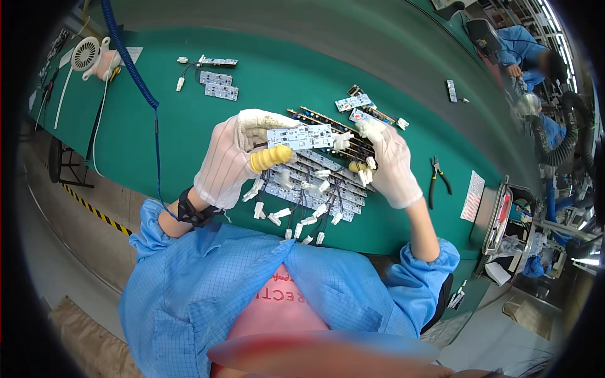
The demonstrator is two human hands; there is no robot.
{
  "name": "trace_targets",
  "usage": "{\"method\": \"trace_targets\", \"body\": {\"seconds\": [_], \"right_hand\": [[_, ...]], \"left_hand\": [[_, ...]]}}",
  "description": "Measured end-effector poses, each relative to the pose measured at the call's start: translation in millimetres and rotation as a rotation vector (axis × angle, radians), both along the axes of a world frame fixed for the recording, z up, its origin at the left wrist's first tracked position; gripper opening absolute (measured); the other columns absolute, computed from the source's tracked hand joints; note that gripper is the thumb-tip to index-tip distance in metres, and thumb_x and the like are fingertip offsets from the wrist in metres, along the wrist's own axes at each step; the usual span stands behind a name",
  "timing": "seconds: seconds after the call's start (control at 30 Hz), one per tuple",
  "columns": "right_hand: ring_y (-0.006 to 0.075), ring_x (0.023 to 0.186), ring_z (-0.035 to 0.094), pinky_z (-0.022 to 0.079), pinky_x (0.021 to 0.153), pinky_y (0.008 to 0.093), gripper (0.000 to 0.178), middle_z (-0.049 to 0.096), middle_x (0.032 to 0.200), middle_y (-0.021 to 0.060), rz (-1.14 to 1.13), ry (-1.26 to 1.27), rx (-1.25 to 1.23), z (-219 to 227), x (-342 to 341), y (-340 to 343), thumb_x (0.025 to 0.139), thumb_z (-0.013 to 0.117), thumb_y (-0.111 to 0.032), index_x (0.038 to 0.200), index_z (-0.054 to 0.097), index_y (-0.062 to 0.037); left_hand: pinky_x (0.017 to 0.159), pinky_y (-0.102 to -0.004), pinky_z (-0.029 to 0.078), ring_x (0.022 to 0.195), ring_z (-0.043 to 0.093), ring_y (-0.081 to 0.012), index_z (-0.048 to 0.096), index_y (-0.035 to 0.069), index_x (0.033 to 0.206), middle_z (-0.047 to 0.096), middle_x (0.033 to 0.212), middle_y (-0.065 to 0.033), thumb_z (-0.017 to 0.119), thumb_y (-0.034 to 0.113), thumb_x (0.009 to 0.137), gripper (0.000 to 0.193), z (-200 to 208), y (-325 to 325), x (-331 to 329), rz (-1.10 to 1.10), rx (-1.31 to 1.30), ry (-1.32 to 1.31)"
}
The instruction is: Assembling electronic components and LED strips onto a plastic frame.
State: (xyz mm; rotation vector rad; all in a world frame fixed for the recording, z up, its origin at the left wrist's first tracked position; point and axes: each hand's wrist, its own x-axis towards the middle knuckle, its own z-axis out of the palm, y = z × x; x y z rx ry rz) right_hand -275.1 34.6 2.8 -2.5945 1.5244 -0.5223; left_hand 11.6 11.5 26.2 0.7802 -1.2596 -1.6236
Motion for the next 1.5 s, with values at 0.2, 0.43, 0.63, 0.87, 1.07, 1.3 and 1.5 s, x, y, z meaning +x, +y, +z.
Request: {"method": "trace_targets", "body": {"seconds": [0.2, 0.43, 0.63, 0.87, 1.07, 1.3, 1.5], "right_hand": [[0.0299, 0.12, 0.046, 0.036, 0.098, 0.0423, 0.071, 0.049, 0.126, 0.0107, -0.019, 0.012, 0.043, 2.0, 3.1, 25.4, 0.066, 0.074, -0.01, 0.13, 0.044, -0.0119], [0.0294, 0.116, 0.049, 0.039, 0.095, 0.0411, 0.07, 0.054, 0.117, 0.008, -0.112, 0.28, 0.045, 52.3, 1.4, 41.0, 0.068, 0.069, -0.004, 0.133, 0.043, -0.0097], [0.0173, 0.08, 0.063, 0.052, 0.068, 0.0291, 0.064, 0.064, 0.097, 0.0119, -0.077, -0.957, 0.401, 67.4, 54.6, 50.4, 0.078, 0.073, -0.013, 0.133, 0.041, -0.003], [0.0149, 0.08, 0.063, 0.053, 0.061, 0.0239, 0.046, 0.061, 0.101, 0.0143, -0.182, -1.111, 0.503, 57.6, 67.0, 50.4, 0.083, 0.067, -0.004, 0.122, 0.045, 0.0059], [0.0154, 0.077, 0.064, 0.053, 0.059, 0.0237, 0.048, 0.064, 0.097, 0.0136, -0.212, -1.181, 0.541, 50.0, 62.0, 55.1, 0.082, 0.069, -0.007, 0.122, 0.045, 0.0058], [0.0153, 0.075, 0.064, 0.053, 0.059, 0.0245, 0.048, 0.064, 0.097, 0.0134, -0.177, -1.295, 0.506, 54.0, 65.6, 54.7, 0.08, 0.073, -0.009, 0.119, 0.048, 0.006], [0.0158, 0.079, 0.063, 0.054, 0.062, 0.0258, 0.048, 0.063, 0.103, 0.0146, -0.212, -0.807, 0.4, 53.6, 57.1, 55.5, 0.079, 0.073, -0.007, 0.118, 0.05, 0.0063]], "left_hand": [[0.075, -0.0242, 0.054, 0.088, 0.066, -0.0127, 0.057, -0.004, 0.107, 0.068, 0.097, -0.0101, 0.076, 0.019, 0.075, 0.043, 7.0, 4.4, -3.7, 0.0, -0.014, -0.021], [0.075, -0.0247, 0.053, 0.088, 0.066, -0.0141, 0.06, -0.001, 0.109, 0.068, 0.098, -0.0111, 0.075, 0.017, 0.075, 0.042, 10.1, 7.8, -6.3, -0.016, -0.123, -0.071], [0.078, -0.0266, 0.054, 0.089, 0.065, -0.0156, 0.06, 0.001, 0.114, 0.068, 0.097, -0.0095, 0.074, 0.015, 0.073, 0.045, 15.6, 4.8, -10.9, -0.149, -0.388, -0.237], [0.078, -0.0258, 0.055, 0.085, 0.067, -0.015, 0.061, -0.003, 0.11, 0.068, 0.099, -0.0095, 0.076, 0.006, 0.071, 0.044, 5.9, 12.4, -16.8, -0.033, -0.128, -0.132], [0.068, -0.0243, 0.055, 0.08, 0.068, -0.0144, 0.066, -0.001, 0.103, 0.069, 0.093, -0.0103, 0.078, 0.01, 0.07, 0.036, 4.7, 16.2, -16.1, -0.02, -0.253, -0.094], [0.061, -0.0224, 0.049, 0.068, 0.062, -0.0109, 0.067, 0.002, 0.105, 0.064, 0.076, -0.0043, 0.079, 0.023, 0.062, 0.049, 15.6, 9.8, -12.8, 0.054, -0.575, -0.444], [0.061, -0.0227, 0.049, 0.069, 0.061, -0.0113, 0.069, 0.005, 0.105, 0.066, 0.081, -0.0059, 0.079, 0.021, 0.062, 0.047, 23.2, 11.3, -12.4, 0.107, -0.67, -0.545]]}}
